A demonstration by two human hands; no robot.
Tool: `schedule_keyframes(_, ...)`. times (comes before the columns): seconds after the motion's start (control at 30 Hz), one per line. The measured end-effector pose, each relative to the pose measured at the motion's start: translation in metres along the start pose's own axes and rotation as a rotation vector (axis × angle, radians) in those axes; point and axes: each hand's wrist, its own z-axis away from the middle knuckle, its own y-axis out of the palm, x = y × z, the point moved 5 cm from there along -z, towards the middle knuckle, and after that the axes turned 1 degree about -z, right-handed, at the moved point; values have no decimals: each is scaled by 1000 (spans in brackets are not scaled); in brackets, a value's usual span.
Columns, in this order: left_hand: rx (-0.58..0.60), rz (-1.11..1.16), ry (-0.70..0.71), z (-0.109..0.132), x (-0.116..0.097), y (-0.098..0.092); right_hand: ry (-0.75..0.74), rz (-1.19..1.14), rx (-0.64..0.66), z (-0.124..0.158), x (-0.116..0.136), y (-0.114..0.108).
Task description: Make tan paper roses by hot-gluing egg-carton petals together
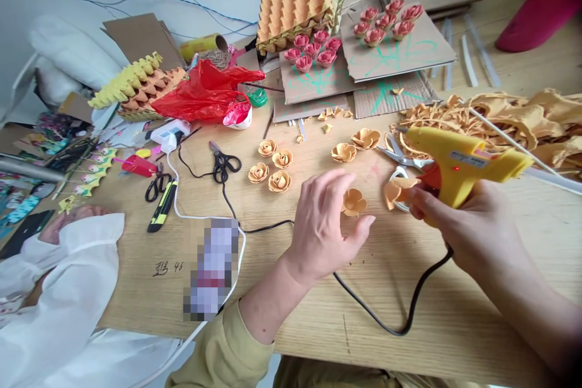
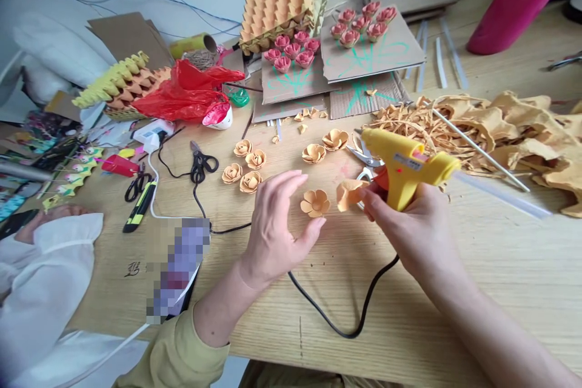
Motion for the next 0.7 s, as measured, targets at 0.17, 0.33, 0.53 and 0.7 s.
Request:
schedule_keyframes(0.17, 261, -139, -112, 6, 9, 23, -2, 56, -26, -6, 2, -10)
schedule_keyframes(0.33, 314, -113, -151, 10, 11, 35, 38, 199, -23, -5, -3, -6)
schedule_keyframes(0.53, 215, 187, -116, 9, 6, 33, -32, 267, 59, -2, -3, 3)
schedule_keyframes(0.7, 107, 398, -134, 10, 2, 31, -61, 391, 69, 1, 1, 8)
